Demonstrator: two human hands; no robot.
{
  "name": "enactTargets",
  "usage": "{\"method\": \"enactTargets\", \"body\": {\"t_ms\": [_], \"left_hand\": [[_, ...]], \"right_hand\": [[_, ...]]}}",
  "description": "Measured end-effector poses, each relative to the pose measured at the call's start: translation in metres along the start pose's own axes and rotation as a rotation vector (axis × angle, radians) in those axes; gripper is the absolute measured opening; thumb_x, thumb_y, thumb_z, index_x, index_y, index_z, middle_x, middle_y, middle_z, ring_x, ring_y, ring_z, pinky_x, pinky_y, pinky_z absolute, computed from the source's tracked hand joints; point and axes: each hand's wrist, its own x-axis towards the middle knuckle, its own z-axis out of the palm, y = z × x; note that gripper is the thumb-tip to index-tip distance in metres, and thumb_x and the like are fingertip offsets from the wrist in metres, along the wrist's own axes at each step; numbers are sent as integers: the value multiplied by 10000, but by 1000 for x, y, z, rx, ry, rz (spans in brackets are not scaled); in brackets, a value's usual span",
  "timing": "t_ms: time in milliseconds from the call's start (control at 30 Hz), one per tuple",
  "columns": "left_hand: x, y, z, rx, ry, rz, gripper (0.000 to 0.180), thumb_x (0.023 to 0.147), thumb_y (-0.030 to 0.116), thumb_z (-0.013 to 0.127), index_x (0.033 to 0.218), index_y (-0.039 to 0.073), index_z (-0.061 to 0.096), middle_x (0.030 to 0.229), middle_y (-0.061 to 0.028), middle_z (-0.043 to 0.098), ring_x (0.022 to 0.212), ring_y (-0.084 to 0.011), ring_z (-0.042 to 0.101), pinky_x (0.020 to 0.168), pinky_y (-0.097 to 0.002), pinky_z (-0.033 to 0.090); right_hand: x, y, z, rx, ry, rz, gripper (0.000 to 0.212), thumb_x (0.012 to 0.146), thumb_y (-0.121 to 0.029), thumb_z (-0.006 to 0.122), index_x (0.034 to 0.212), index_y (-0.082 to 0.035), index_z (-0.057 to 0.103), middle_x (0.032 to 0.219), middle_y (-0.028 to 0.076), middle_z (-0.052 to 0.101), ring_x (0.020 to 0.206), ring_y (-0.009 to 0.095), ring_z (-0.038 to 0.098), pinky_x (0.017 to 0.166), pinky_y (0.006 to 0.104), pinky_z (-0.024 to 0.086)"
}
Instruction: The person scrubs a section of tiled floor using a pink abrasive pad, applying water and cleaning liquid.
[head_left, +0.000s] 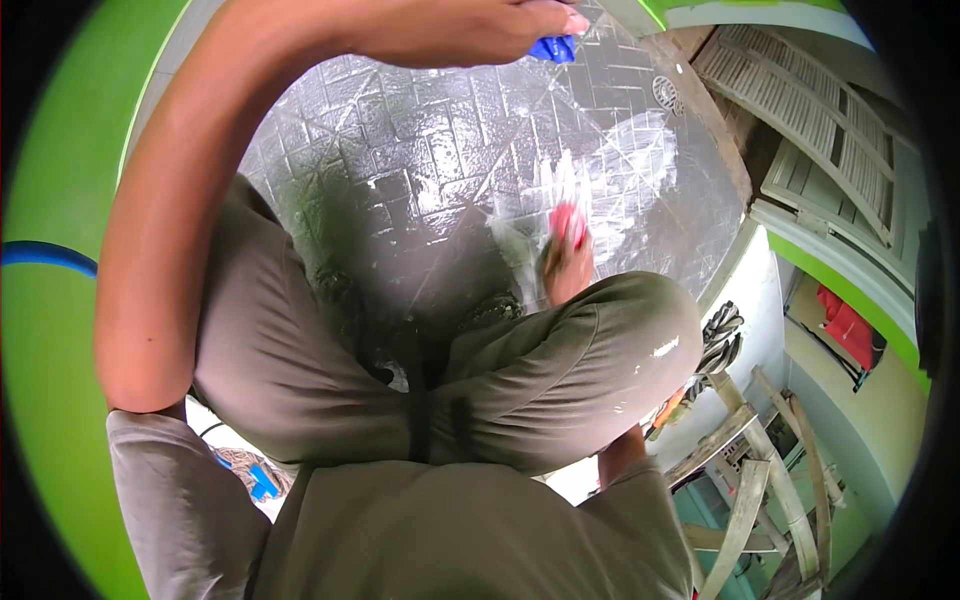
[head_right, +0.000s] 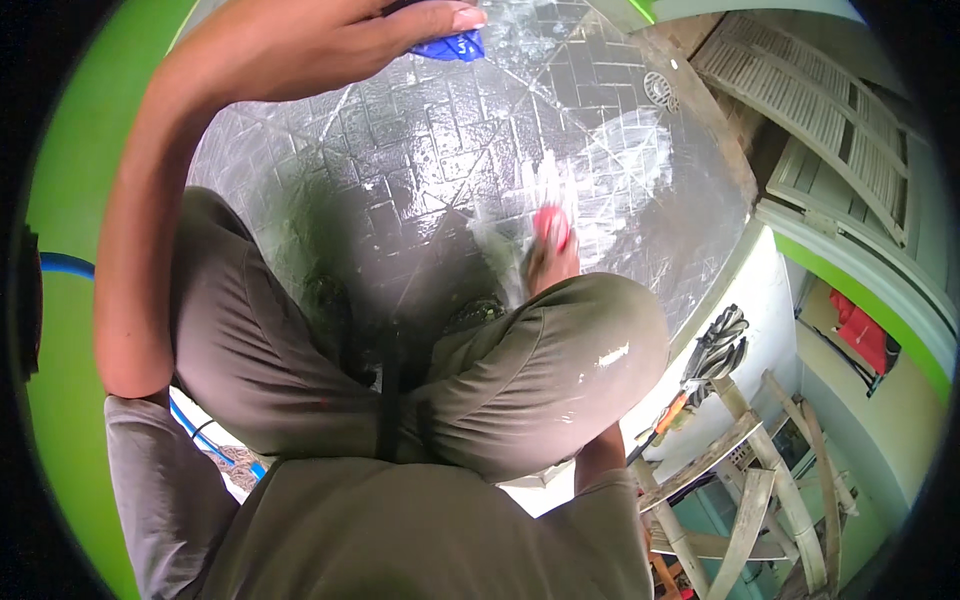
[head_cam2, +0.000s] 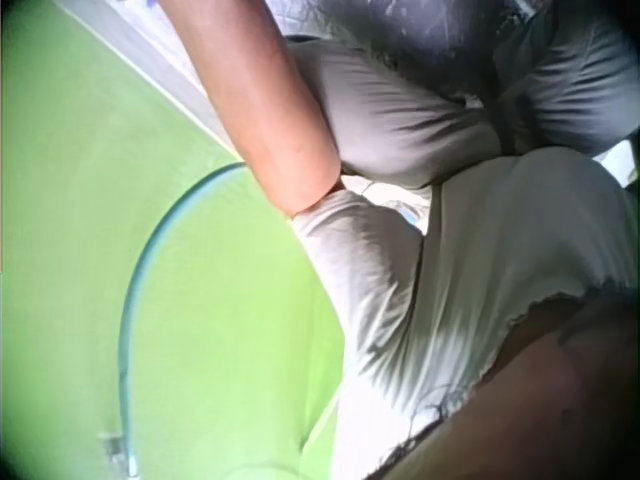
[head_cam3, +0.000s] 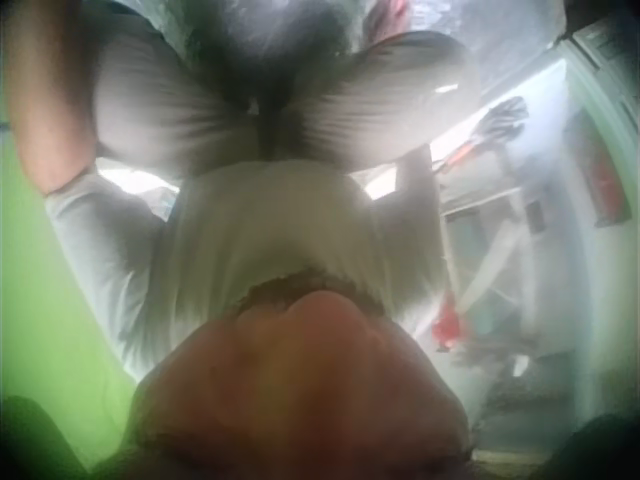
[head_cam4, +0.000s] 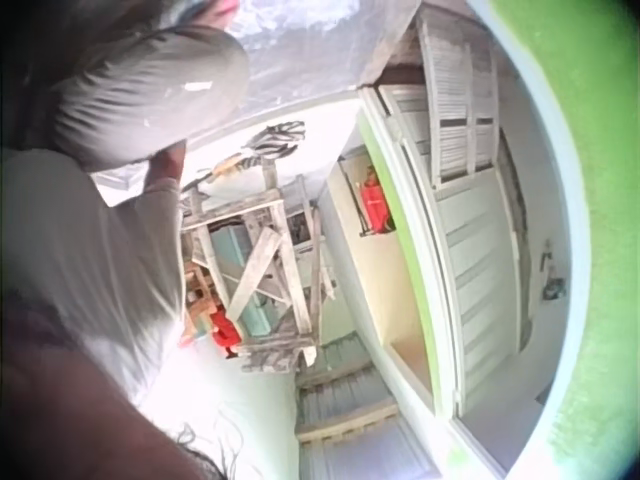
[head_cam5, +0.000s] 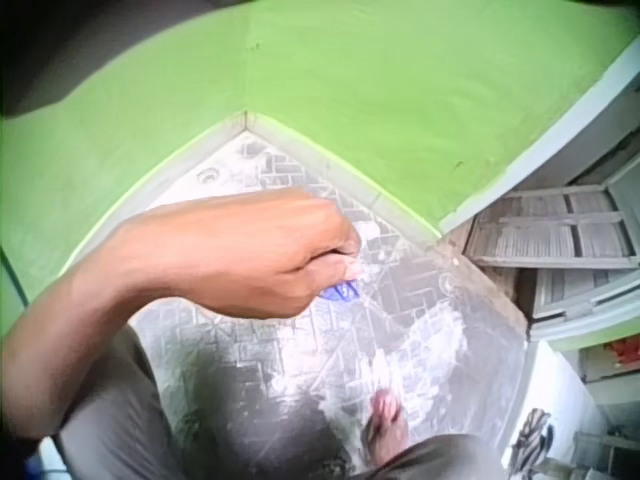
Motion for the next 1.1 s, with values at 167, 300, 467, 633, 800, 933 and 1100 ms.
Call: {"method": "enactTargets", "body": {"t_ms": [167, 300, 467, 633, 800, 933, 1100], "left_hand": [[-4, -16, 14, 16, 104, 246, 368, 1025, 158, 482, 799, -109, 598, 693, -242, 580, 649, -357, 579, 698, -484, 496], [1, 11, -4, -6, -52, 49, 354, 1013, 149, 494, 816, -118, 618, 738, -284, 631, 706, -418, 639, 723, -504, 516], [3, 2, 4, 7, -28, 41, 356, 1010, 148, 493, 799, -113, 609, 721, -281, 627, 669, -416, 620, 688, -500, 509], [-16, 1, 12, -51, 144, 318, 346, 1003, 132, 492, 790, -117, 600, 708, -267, 622, 634, -373, 604, 665, -487, 496], [2, 21, -11, -85, -155, -58, 336, 998, 120, 494, 792, -122, 604, 706, -265, 620, 640, -375, 605, 661, -484, 496], [-3, 17, 15, -11, 45, 98, 335, 991, 114, 509, 779, -124, 612, 697, -270, 619, 636, -387, 611, 657, -489, 501], [1, 20, -9, -52, -107, 16, 335, 992, 119, 518, 773, -116, 614, 702, -281, 621, 652, -398, 629, 666, -492, 505]], "right_hand": [[101, -89, -27, -247, 193, -222, 467, 1047, -276, 529, 1443, -28, 522, 1350, 347, 532, 1190, 476, 570, 941, 495, 514], [22, -53, -38, -143, 119, -340, 398, 1042, -238, 538, 1363, -6, 579, 1347, 367, 564, 1119, 522, 605, 972, 527, 509], [53, -81, -24, -166, 234, -211, 374, 1018, -223, 573, 1320, -4, 604, 1368, 342, 554, 1076, 461, 620, 921, 501, 523], [62, -89, -26, -123, 180, -217, 411, 1027, -247, 561, 1374, -27, 573, 1222, 316, 582, 1038, 465, 592, 898, 500, 504], [12, -39, -11, 340, 255, -294, 471, 1058, -228, 512, 1496, -55, 486, 1309, 325, 585, 1059, 436, 626, 896, 497, 540], [116, -93, -34, -133, 253, -213, 455, 1035, -282, 548, 1417, -35, 566, 1184, 315, 597, 1056, 460, 597, 901, 508, 515], [19, -51, -28, -108, 235, -313, 505, 1037, -245, 535, 1501, -55, 475, 1238, 332, 577, 1147, 483, 595, 934, 516, 522]]}}
